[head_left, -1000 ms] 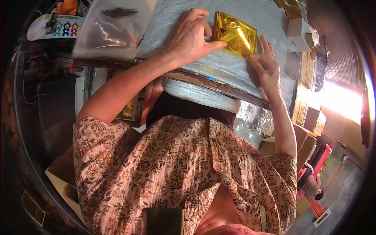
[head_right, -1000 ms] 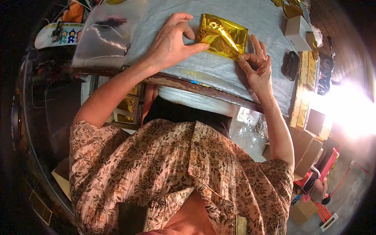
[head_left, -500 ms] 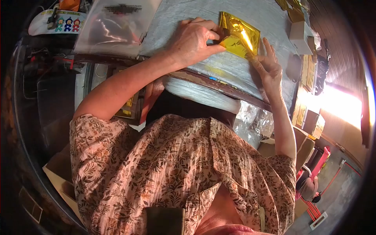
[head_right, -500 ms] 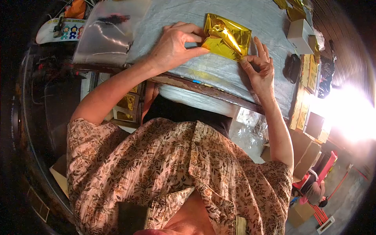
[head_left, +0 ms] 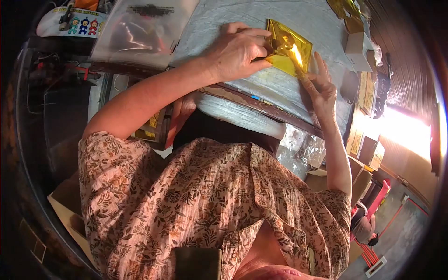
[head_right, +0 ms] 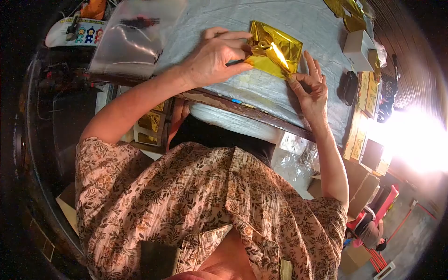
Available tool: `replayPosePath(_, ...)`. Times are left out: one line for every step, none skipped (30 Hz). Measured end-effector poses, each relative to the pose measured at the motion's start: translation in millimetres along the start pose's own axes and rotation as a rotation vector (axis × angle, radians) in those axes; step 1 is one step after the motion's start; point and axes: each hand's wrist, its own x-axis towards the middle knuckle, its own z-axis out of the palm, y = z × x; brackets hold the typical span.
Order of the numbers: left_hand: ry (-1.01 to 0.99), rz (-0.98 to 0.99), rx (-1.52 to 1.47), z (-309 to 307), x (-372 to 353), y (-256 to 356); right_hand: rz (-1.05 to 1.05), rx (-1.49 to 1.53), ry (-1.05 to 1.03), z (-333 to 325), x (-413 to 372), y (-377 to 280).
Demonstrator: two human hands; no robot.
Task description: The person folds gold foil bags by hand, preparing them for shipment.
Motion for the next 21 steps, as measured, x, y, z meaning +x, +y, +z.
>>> replayPosePath(-0.006, 0.066, 0.022, 1, 2, -3, -0.005, 0.01, -0.006, 0, 0, 1)
replayPosePath(-0.011, 0.131, 0.046, 2, 3, -5, -0.012, 0.02, -0.014, 0, 0, 2)
replayPosePath(-0.007, 0.129, 0.05, -2, 4, -4, -0.017, 0.02, -0.016, 0, 0, 3)
replayPosePath(-0.091, 0.111, 0.056, -8, 6, -2, -0.017, 0.021, -0.012, 1, 0, 4)
replayPosePath(-0.175, 0.093, 0.062, -12, 8, 0, -0.016, 0.021, -0.007, 1, 0, 5)
replayPosePath(-0.171, 0.094, 0.063, -10, 7, -2, -0.019, 0.019, -0.006, 0, 0, 5)
replayPosePath(-0.142, 0.118, 0.082, -6, 6, -4, -0.024, 0.011, -0.013, 0, 0, 4)
replayPosePath(-0.115, 0.142, 0.1, -4, 5, -6, -0.026, 0.004, -0.02, 0, 0, 4)
replayPosePath(-0.114, 0.143, 0.101, -5, 6, -5, -0.027, 0.003, -0.019, 0, 0, 5)
replayPosePath(-0.135, 0.112, 0.088, -6, 6, -4, -0.02, 0.01, -0.016, 0, 0, 5)
replayPosePath(-0.157, 0.08, 0.074, -7, 7, -3, -0.013, 0.017, -0.013, 0, 0, 6)
replayPosePath(-0.156, 0.08, 0.074, -8, 7, -3, -0.013, 0.016, -0.013, 0, 0, 1)
replayPosePath(-0.123, 0.066, 0.056, -9, 7, -2, 0.0, -0.039, -0.018, 0, 0, -7)
replayPosePath(-0.091, 0.052, 0.037, -10, 8, -2, 0.015, -0.094, -0.023, 0, -1, -11)
replayPosePath(-0.091, 0.052, 0.037, -8, 7, -4, 0.015, -0.094, -0.023, 0, -1, -11)
replayPosePath(-0.076, 0.071, 0.046, -6, 8, -7, 0.01, -0.094, -0.025, -1, 0, -11)
replayPosePath(-0.06, 0.091, 0.054, -4, 8, -9, 0.005, -0.093, -0.026, -1, 0, -11)
replayPosePath(-0.06, 0.091, 0.055, -5, 9, -8, 0.005, -0.093, -0.026, 0, 0, -11)
replayPosePath(-0.108, 0.071, 0.05, -6, 10, -8, 0.012, -0.091, -0.021, 0, -1, -11)
replayPosePath(-0.155, 0.05, 0.046, -7, 11, -7, 0.02, -0.09, -0.015, 1, -1, -10)
replayPosePath(-0.155, 0.051, 0.045, -7, 11, -7, 0.021, -0.09, -0.014, 0, -1, -6)
